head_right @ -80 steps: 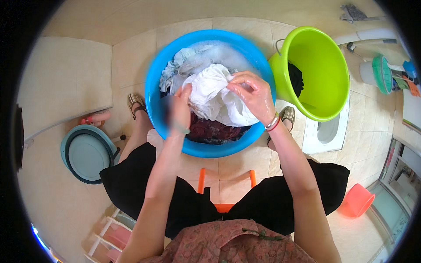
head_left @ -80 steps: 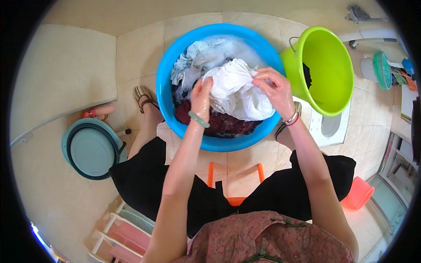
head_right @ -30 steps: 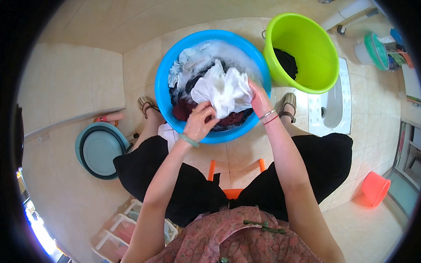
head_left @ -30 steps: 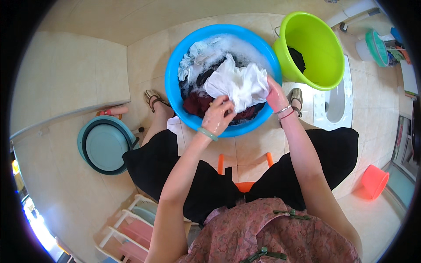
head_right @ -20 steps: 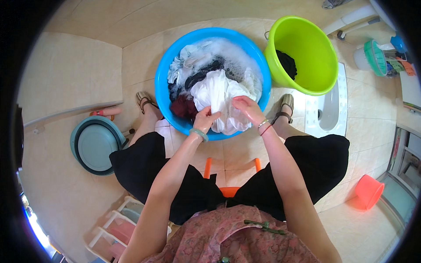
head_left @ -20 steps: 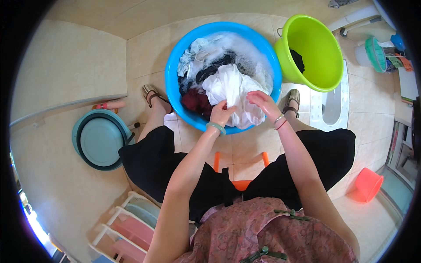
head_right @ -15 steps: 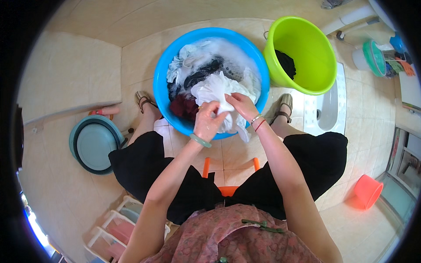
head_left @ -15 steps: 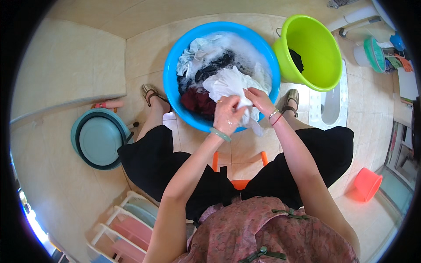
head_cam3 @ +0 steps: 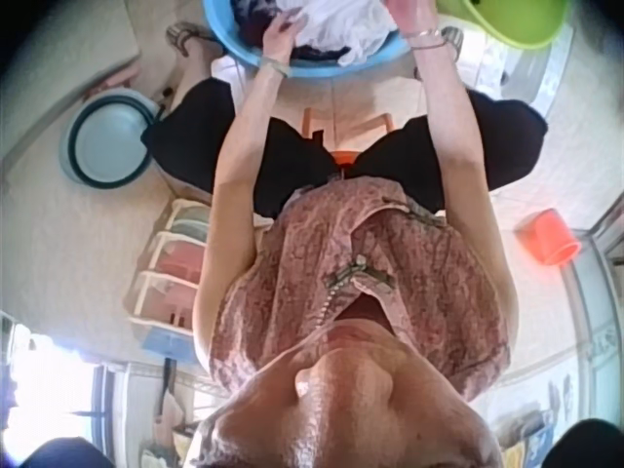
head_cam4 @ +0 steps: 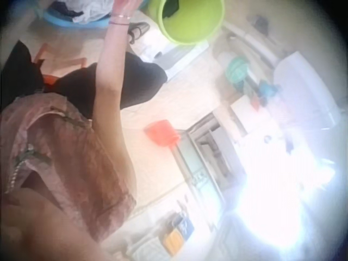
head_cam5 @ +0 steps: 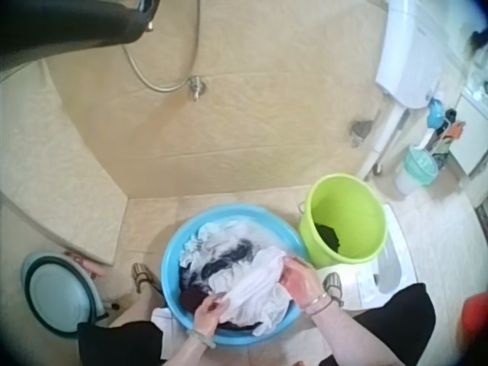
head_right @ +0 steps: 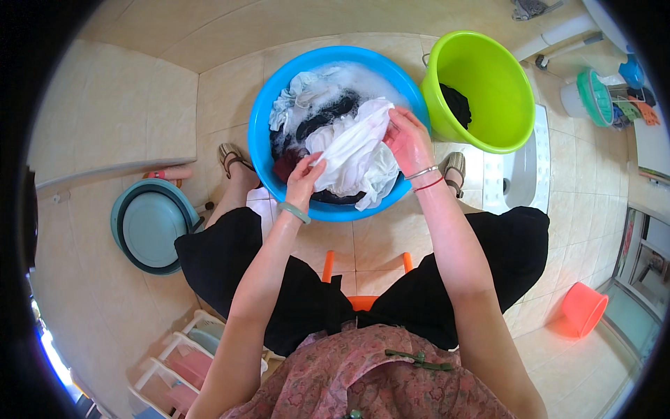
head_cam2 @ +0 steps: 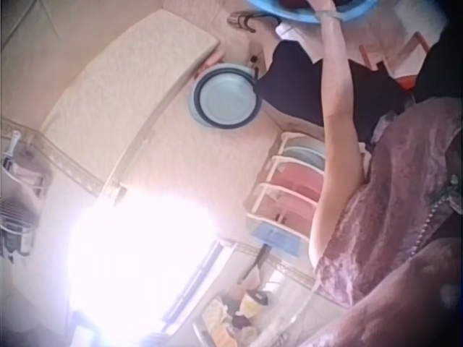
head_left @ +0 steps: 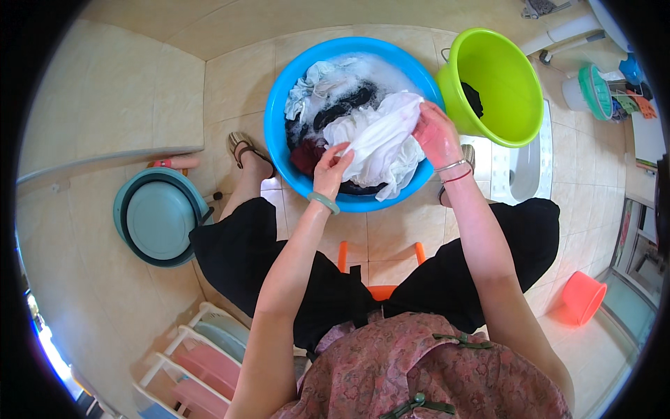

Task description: The person sits on a small stool and hand-washes clothes in a blue basin filled with soapy water. They repeatedly submerge, scrub, and wring out a white garment and other items in the basin.

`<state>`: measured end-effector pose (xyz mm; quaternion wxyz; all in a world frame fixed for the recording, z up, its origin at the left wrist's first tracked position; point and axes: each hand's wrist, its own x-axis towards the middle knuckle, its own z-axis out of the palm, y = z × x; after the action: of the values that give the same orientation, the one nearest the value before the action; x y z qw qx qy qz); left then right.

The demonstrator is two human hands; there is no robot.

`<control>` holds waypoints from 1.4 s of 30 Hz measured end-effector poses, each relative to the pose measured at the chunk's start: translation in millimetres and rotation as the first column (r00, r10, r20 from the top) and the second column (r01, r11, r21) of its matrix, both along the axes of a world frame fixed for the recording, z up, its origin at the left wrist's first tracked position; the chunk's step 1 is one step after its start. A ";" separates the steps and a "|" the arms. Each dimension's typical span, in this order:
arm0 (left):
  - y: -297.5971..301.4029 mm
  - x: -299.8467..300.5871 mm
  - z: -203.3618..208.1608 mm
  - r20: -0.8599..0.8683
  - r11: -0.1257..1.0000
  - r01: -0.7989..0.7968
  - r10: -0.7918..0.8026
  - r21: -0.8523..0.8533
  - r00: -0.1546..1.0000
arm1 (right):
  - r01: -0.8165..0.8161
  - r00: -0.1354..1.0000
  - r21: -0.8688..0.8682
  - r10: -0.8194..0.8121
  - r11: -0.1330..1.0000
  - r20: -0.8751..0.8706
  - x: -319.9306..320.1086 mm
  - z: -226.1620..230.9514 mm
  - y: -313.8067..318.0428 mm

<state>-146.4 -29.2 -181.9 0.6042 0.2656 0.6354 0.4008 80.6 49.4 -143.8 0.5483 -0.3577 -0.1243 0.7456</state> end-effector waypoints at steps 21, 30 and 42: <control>83.7 -28.6 66.2 0.543 0.928 -0.353 0.235 0.122 0.806 | -0.502 0.063 -0.208 0.276 0.839 0.959 -29.9 -81.8 -59.4; 79.8 -38.1 44.9 0.360 0.869 -0.346 0.215 0.355 0.908 | -0.288 0.381 0.195 -0.075 0.938 0.921 -2.9 -28.7 -15.3; -7.3 52.3 37.3 -0.128 0.918 -0.032 0.090 0.395 0.988 | -0.078 0.990 -0.112 0.090 0.991 0.107 -20.8 -54.7 4.4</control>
<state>-94.1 -36.5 -144.6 0.4788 0.3892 0.5920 0.5185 59.8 53.9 -198.5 0.4887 -0.4222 -0.1295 0.7525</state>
